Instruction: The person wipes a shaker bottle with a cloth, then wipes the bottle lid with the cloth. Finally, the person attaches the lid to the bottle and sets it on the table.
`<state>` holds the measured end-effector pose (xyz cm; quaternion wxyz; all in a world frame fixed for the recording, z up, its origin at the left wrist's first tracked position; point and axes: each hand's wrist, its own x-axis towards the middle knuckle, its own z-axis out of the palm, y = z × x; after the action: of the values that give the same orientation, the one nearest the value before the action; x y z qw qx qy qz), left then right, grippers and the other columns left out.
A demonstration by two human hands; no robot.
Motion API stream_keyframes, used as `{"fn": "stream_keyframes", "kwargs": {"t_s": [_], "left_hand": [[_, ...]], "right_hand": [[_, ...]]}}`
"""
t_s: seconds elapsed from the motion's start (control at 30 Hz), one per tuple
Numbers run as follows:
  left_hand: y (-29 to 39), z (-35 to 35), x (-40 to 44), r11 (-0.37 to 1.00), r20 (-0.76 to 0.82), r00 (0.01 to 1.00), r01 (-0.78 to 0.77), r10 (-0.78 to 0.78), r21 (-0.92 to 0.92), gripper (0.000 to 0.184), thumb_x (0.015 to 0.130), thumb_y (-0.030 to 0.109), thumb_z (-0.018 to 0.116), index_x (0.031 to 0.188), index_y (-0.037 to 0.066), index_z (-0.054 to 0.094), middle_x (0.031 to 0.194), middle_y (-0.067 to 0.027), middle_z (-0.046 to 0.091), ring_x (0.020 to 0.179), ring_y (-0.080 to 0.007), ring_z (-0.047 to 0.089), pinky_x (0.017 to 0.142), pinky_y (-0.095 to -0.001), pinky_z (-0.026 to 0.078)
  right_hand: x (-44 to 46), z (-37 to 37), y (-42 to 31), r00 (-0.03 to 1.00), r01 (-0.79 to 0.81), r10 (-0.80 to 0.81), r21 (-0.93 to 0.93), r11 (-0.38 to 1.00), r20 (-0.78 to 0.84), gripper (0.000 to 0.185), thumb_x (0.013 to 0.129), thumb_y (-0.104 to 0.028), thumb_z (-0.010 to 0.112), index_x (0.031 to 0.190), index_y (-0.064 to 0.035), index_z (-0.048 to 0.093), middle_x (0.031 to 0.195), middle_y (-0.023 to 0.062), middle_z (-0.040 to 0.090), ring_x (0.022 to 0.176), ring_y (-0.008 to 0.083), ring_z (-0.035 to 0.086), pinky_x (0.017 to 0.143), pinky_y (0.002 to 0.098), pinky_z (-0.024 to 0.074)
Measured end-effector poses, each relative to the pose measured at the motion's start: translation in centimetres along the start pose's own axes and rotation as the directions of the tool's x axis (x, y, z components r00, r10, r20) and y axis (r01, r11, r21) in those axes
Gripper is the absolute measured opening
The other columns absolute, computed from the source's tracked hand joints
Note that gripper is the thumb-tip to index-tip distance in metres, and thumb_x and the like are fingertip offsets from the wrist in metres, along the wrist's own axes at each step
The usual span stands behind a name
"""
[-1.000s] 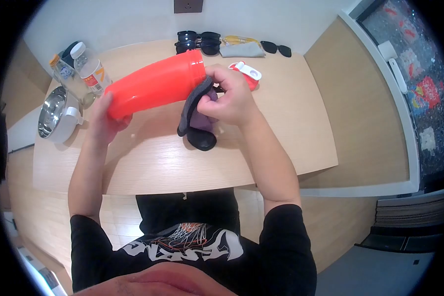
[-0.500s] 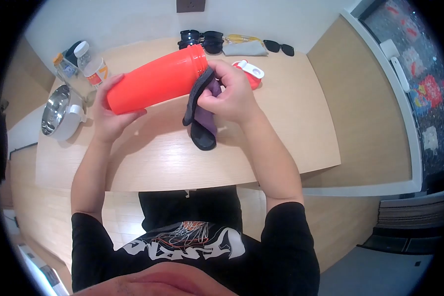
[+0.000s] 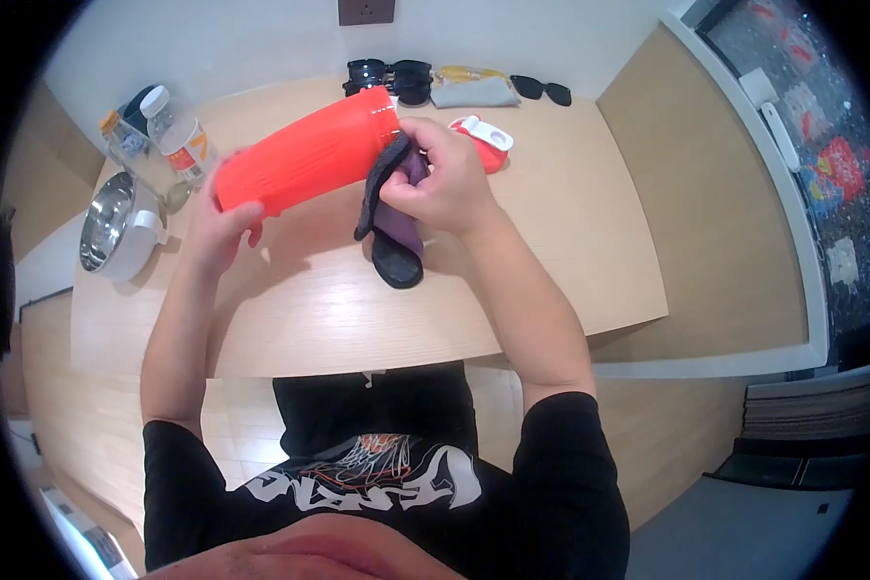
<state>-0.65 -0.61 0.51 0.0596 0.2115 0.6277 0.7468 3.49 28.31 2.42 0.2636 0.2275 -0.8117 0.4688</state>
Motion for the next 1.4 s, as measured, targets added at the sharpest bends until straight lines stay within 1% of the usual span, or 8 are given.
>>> {"fn": "stream_keyframes", "kwargs": {"t_s": [0.13,0.23,0.63,0.83,1.0,1.03,1.23,1.4], "left_hand": [[-0.9,0.5,0.2,0.751,0.037,0.851,-0.482,0.524,0.451,0.083,0.063,0.001,0.086,0.133,0.007,0.042,0.119,-0.0083,0.057,0.109,-0.0227,0.061,0.09,-0.0334,0.054],[-0.7,-0.3,0.0,0.737,0.064,0.858,-0.474,0.51,0.482,0.082,0.062,0.0,0.087,0.132,0.007,0.043,0.121,-0.0102,0.057,0.11,-0.0227,0.061,0.092,-0.0344,0.054],[2.1,0.8,-0.3,0.977,-0.052,0.976,0.211,-0.212,-0.023,0.069,0.065,0.012,0.083,0.123,0.0,0.048,0.091,-0.0086,0.063,0.056,-0.0114,0.057,0.043,-0.0218,0.043],[1.7,0.6,-0.5,0.974,-0.044,0.974,0.218,-0.221,-0.062,0.066,0.066,0.015,0.085,0.12,0.001,0.051,0.098,-0.0094,0.063,0.073,-0.0155,0.064,0.058,-0.0253,0.052],[1.1,1.0,-0.2,0.619,0.096,0.809,-0.514,0.579,0.595,0.073,0.061,0.009,0.089,0.124,0.004,0.052,0.115,-0.0089,0.06,0.107,-0.0216,0.06,0.088,-0.0327,0.052],[1.0,0.3,0.0,0.48,0.221,0.792,-0.538,0.569,0.693,0.075,0.06,0.008,0.089,0.125,0.005,0.053,0.118,-0.0085,0.059,0.113,-0.0224,0.058,0.092,-0.0339,0.051],[2.1,1.7,-1.0,0.973,-0.155,0.979,-0.1,0.133,0.209,0.063,0.066,0.01,0.085,0.12,-0.002,0.055,0.108,-0.011,0.063,0.098,-0.0216,0.064,0.079,-0.0306,0.055],[1.0,-0.3,0.0,0.9,0.024,0.924,0.378,-0.382,-0.218,0.056,0.078,0.026,0.076,0.122,-0.001,0.054,0.102,-0.0105,0.064,0.079,-0.0174,0.065,0.053,-0.0265,0.051]], "right_hand": [[0.0,0.3,-1.8,0.979,-0.189,0.202,0.26,0.947,-0.024,0.043,0.072,0.006,0.061,0.115,0.0027,0.059,0.095,0.0014,0.063,0.085,0.0073,0.059,0.079,0.0221,0.0486],[0.0,0.2,-2.3,0.985,-0.164,0.173,0.247,0.955,-0.015,0.043,0.072,0.006,0.06,0.115,0.0029,0.058,0.097,0.002,0.063,0.088,0.0077,0.059,0.081,0.0225,0.0486],[0.0,-0.2,-1.4,0.994,0.087,-0.092,-0.082,0.993,-0.056,0.041,0.071,0.006,0.06,0.112,0.0029,0.06,0.086,-0.0043,0.057,0.065,0.0008,0.046,0.059,0.0151,0.0397],[0.1,-0.4,-0.9,0.998,0.041,-0.041,-0.003,0.999,-0.053,0.042,0.071,0.006,0.06,0.113,0.0032,0.059,0.092,-0.0004,0.06,0.077,0.0049,0.054,0.07,0.0184,0.046],[0.0,0.4,-1.6,0.995,-0.096,0.094,0.223,0.97,0.018,0.043,0.073,0.006,0.06,0.116,0.0035,0.058,0.101,0.0035,0.063,0.093,0.0098,0.059,0.085,0.0242,0.0482],[0.1,0.6,-1.8,0.996,-0.092,0.094,0.2,0.975,-0.002,0.044,0.072,0.005,0.059,0.115,0.0031,0.058,0.096,0.0027,0.062,0.088,0.0094,0.058,0.081,0.0239,0.048],[0.2,0.5,-1.4,0.999,-0.002,0.002,0.002,1.0,-0.035,0.051,0.068,0.003,0.059,0.118,0.0016,0.058,0.084,0.0034,0.058,0.075,0.0101,0.055,0.07,0.0237,0.0474],[0.1,0.4,-2.1,0.999,-0.045,0.044,-0.15,0.988,-0.006,0.043,0.07,0.002,0.061,0.113,0.0009,0.06,0.089,-0.0019,0.061,0.075,0.005,0.052,0.071,0.0189,0.0442]]}}
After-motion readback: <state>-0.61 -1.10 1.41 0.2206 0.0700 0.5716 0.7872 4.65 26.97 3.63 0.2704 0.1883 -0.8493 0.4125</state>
